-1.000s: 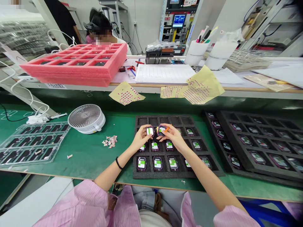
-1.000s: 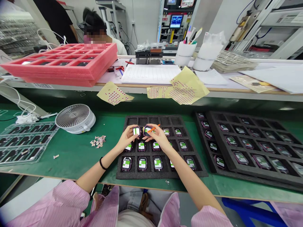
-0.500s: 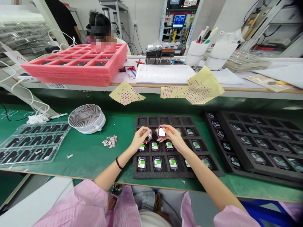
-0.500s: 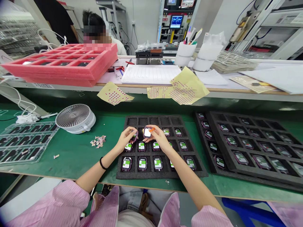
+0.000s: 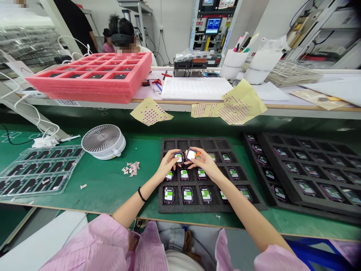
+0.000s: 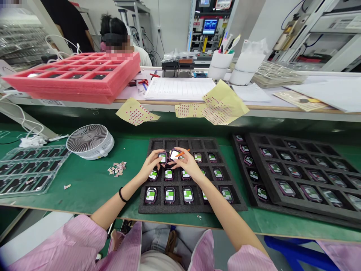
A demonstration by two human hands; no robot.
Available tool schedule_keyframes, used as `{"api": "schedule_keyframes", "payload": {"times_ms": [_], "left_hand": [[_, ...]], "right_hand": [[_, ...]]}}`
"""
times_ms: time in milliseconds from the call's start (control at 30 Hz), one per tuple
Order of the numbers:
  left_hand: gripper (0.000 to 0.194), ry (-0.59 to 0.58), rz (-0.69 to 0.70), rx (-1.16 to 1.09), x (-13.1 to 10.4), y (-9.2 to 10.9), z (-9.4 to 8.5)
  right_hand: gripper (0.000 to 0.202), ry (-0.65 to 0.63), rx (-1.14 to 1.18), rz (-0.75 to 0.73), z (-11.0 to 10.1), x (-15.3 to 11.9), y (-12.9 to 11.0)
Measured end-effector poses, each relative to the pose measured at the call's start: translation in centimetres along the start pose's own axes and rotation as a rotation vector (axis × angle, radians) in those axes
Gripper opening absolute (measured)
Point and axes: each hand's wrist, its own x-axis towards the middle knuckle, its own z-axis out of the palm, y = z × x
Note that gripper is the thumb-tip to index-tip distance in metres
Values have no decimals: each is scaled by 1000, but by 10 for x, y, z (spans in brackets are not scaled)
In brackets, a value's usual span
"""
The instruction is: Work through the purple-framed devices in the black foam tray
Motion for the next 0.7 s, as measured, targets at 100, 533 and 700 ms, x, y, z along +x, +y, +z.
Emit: {"api": "schedule_keyframes", "payload": {"times_ms": [100, 533, 700], "left_hand": [[47, 4, 3, -18, 0, 1, 0], [33, 56, -2, 32, 0, 0, 0], [36, 42, -9, 22, -1, 1, 1]], "right_hand": [[53, -9, -1, -9, 0, 0, 0], [39, 81, -52, 44, 1, -2, -8], [39, 90, -65, 32, 2, -2, -10]]}}
